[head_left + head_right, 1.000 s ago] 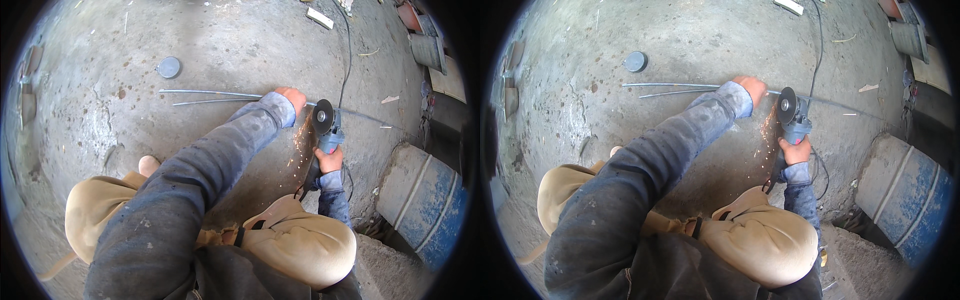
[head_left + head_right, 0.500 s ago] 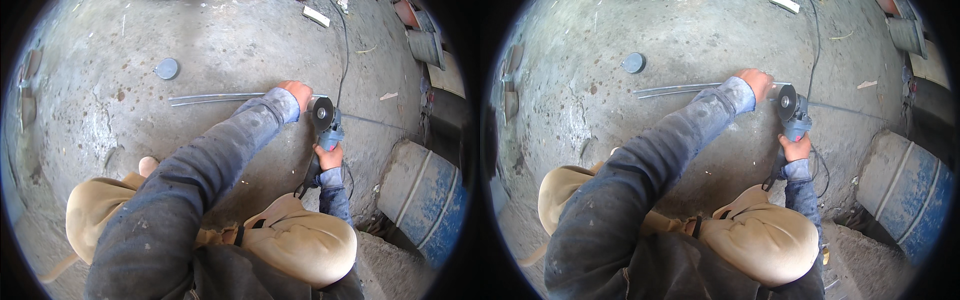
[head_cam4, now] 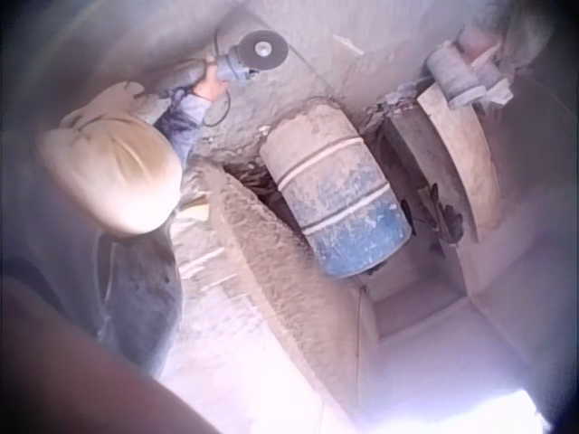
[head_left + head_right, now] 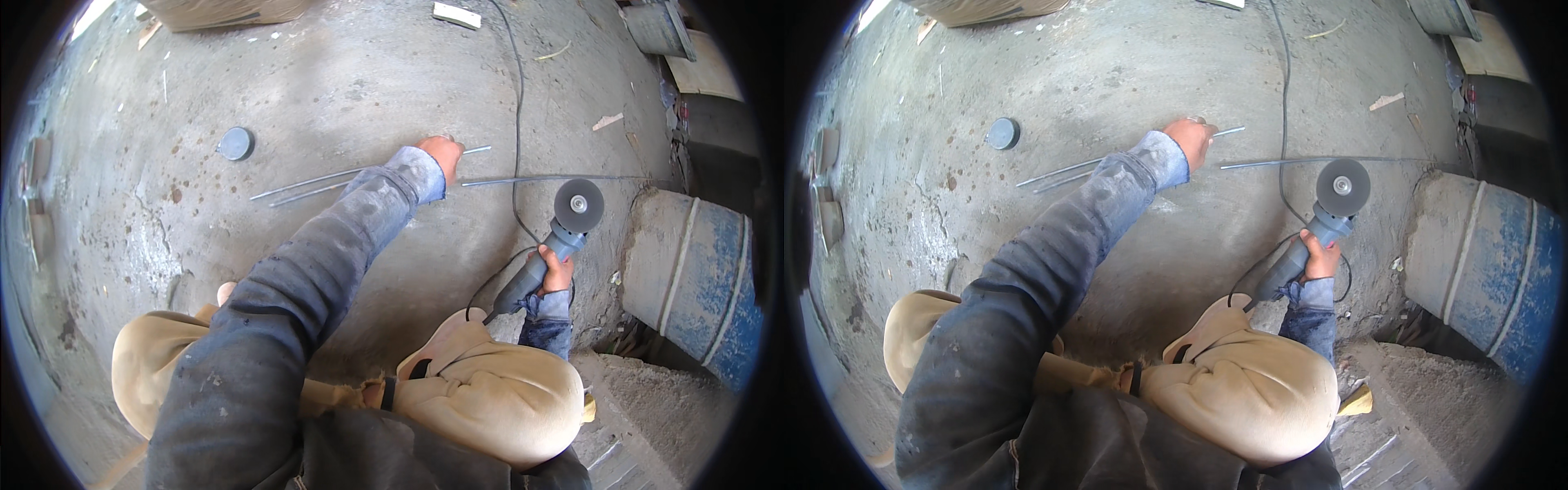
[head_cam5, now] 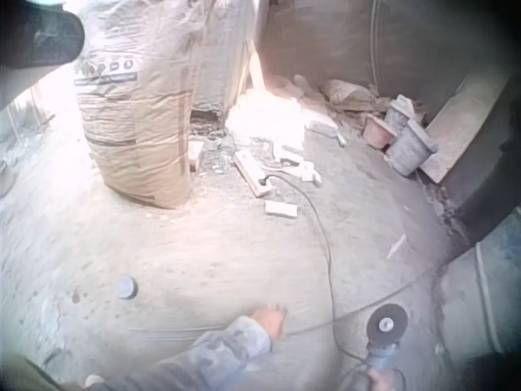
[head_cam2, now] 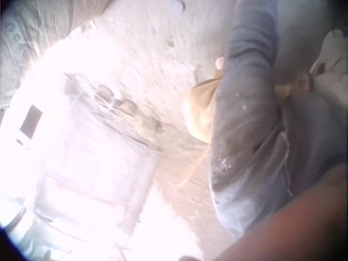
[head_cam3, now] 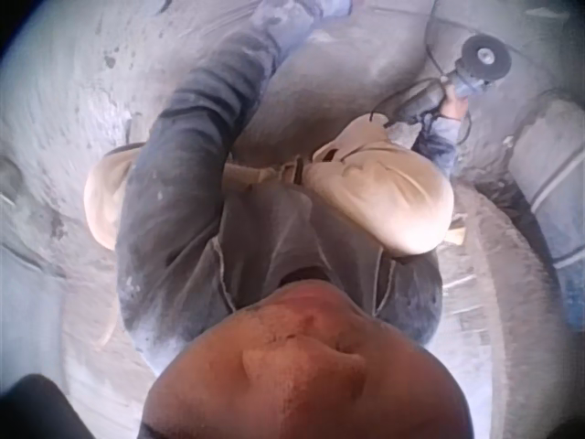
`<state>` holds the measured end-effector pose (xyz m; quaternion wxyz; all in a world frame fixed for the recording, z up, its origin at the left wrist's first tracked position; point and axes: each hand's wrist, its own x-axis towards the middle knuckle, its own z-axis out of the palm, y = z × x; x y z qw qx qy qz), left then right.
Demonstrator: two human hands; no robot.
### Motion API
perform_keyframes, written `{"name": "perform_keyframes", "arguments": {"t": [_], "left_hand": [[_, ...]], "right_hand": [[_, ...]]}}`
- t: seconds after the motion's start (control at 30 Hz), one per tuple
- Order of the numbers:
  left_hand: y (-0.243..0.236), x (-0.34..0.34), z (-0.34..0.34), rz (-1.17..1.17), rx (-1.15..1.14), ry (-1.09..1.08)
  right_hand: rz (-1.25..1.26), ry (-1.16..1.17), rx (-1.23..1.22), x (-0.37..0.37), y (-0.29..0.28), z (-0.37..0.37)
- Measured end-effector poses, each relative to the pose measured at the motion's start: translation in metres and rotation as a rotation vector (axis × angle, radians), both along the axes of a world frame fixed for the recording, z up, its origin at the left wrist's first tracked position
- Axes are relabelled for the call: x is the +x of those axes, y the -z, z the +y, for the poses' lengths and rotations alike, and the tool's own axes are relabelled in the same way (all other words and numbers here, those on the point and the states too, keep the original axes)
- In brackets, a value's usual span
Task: The person measures a metal rod using a tape measure and then uses an angle grinder to cut the rod into several smaller pieces.
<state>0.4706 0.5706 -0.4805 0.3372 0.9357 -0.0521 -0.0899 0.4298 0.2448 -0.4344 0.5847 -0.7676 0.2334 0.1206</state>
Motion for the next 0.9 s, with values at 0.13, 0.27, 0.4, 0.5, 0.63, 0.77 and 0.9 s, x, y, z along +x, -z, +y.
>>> {"name": "perform_keyframes", "arguments": {"t": [0.13,0.27,0.4,0.5,0.63,0.77,0.9], "left_hand": [[-0.01,0.022,-0.034,-0.05,-0.008,0.098],[-0.02,0.061,-0.092,0.051,0.092,0.175],[-0.009,0.086,-0.158,0.091,0.178,0.204],[0.017,0.083,-0.181,0.142,0.338,0.221],[0.035,0.079,-0.183,0.194,0.364,0.171],[0.024,0.074,-0.158,0.202,0.354,0.147],[0.011,0.044,-0.075,0.273,0.45,0.146]], "right_hand": [[-0.103,0.151,-0.011,-0.015,-0.011,-0.045],[-0.093,0.271,0.016,-0.027,-0.012,-0.08],[-0.102,0.341,0.028,-0.038,-0.002,-0.099],[-0.095,0.342,0.071,-0.044,0.005,-0.105],[-0.048,0.309,0.088,-0.043,0.011,-0.108],[-0.04,0.279,0.068,-0.035,0.02,-0.108],[-0.045,0.302,0.127,-0.029,0.025,-0.102]]}}
